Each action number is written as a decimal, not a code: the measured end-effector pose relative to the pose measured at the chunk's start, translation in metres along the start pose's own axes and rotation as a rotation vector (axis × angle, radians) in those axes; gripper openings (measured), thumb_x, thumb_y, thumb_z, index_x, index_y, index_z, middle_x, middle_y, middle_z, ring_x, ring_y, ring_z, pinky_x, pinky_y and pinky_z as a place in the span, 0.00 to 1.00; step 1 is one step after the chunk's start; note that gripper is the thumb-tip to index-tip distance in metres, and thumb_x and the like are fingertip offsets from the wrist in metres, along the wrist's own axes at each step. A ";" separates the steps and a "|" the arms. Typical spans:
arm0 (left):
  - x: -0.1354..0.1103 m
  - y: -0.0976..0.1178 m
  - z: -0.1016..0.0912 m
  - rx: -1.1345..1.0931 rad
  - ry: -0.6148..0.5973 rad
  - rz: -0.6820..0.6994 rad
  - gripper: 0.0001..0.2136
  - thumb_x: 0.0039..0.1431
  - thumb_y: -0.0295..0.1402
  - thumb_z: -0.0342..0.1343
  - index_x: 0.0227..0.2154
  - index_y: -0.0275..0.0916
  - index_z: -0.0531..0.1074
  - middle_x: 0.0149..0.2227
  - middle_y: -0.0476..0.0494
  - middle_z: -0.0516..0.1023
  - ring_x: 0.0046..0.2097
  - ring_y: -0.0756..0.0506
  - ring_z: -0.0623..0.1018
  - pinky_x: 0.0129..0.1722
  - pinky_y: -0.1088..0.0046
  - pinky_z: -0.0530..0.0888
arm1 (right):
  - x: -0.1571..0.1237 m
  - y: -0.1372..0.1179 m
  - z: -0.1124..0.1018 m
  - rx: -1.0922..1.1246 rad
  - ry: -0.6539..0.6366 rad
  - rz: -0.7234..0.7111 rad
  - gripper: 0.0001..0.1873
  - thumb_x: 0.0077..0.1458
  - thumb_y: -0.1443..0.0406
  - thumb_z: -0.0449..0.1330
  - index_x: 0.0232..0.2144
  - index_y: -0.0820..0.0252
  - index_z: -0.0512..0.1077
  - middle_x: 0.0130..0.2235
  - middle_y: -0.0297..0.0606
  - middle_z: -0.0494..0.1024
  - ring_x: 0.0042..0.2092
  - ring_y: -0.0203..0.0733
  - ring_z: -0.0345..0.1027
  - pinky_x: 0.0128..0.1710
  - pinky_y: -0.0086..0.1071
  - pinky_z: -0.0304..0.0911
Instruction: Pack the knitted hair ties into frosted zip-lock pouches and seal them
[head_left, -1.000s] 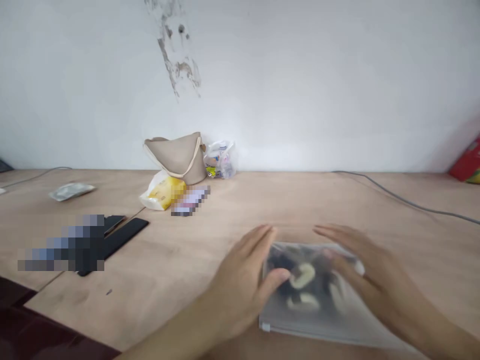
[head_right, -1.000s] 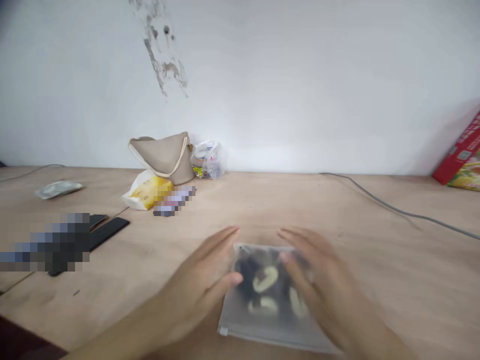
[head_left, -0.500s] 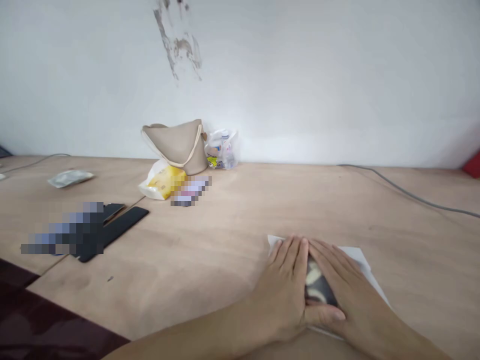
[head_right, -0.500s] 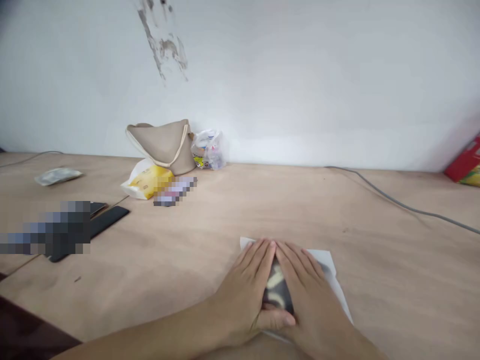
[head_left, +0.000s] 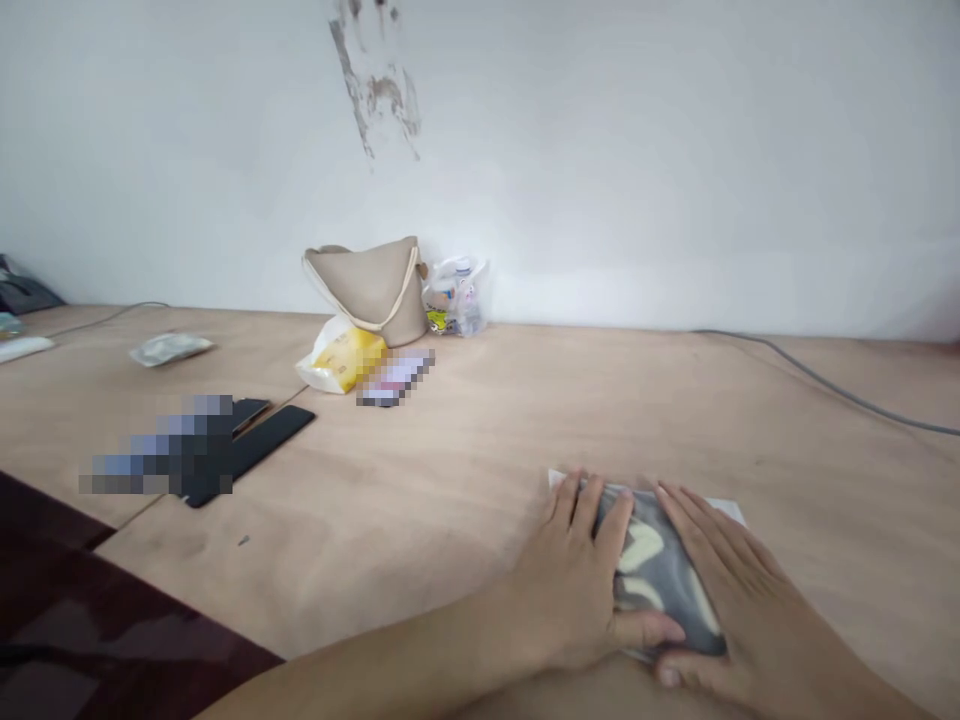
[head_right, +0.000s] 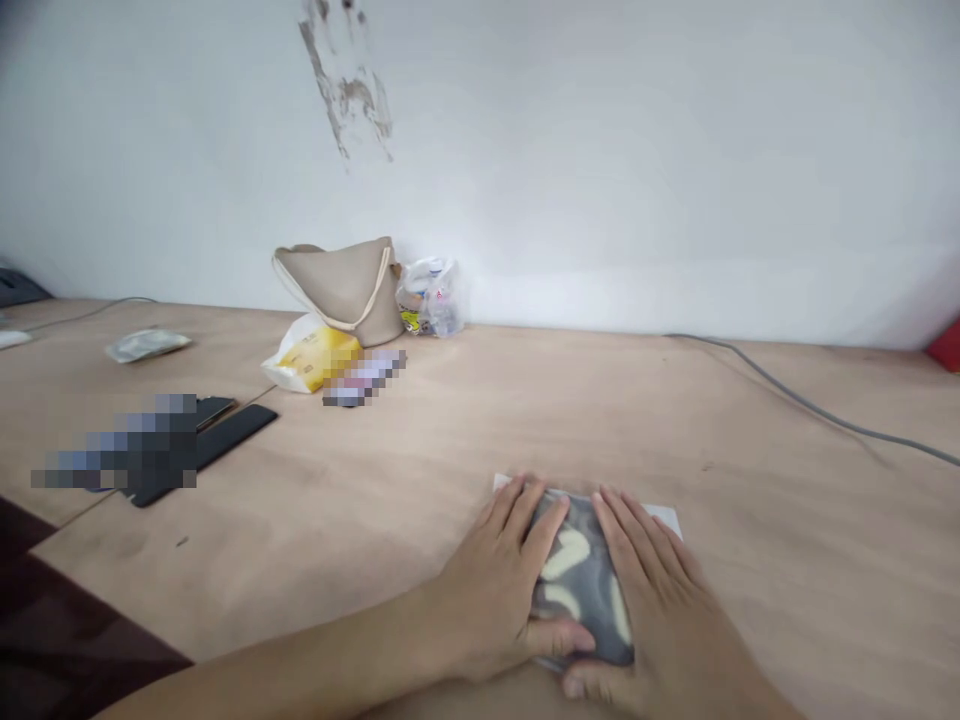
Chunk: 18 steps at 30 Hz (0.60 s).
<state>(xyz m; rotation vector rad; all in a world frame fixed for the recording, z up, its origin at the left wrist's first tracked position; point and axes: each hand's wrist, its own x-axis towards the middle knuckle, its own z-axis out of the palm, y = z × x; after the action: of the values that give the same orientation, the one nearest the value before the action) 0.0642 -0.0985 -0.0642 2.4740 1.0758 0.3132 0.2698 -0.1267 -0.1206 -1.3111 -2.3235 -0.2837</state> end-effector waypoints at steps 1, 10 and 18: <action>0.000 -0.001 -0.001 -0.004 -0.003 -0.002 0.47 0.47 0.62 0.48 0.62 0.33 0.48 0.65 0.25 0.47 0.65 0.28 0.43 0.60 0.41 0.48 | -0.002 0.001 0.000 -0.009 0.005 0.001 0.63 0.38 0.37 0.56 0.65 0.66 0.36 0.59 0.55 0.61 0.58 0.62 0.56 0.50 0.52 0.58; -0.006 -0.002 -0.005 -0.025 -0.075 -0.105 0.51 0.43 0.64 0.48 0.64 0.36 0.42 0.66 0.27 0.37 0.65 0.27 0.37 0.61 0.41 0.45 | -0.016 0.008 -0.002 -0.129 0.050 -0.011 0.55 0.46 0.41 0.52 0.64 0.69 0.39 0.58 0.56 0.63 0.55 0.63 0.60 0.47 0.51 0.60; -0.015 -0.007 -0.011 -0.049 -0.090 -0.174 0.53 0.43 0.65 0.47 0.64 0.33 0.39 0.66 0.27 0.36 0.65 0.30 0.37 0.62 0.44 0.43 | -0.023 0.016 -0.002 -0.196 0.048 -0.062 0.52 0.48 0.43 0.52 0.64 0.70 0.41 0.56 0.54 0.66 0.53 0.61 0.64 0.48 0.50 0.59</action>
<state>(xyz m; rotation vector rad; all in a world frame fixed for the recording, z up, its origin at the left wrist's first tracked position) 0.0453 -0.1023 -0.0580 2.3094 1.2202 0.1711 0.2943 -0.1370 -0.1304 -1.3077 -2.3465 -0.5693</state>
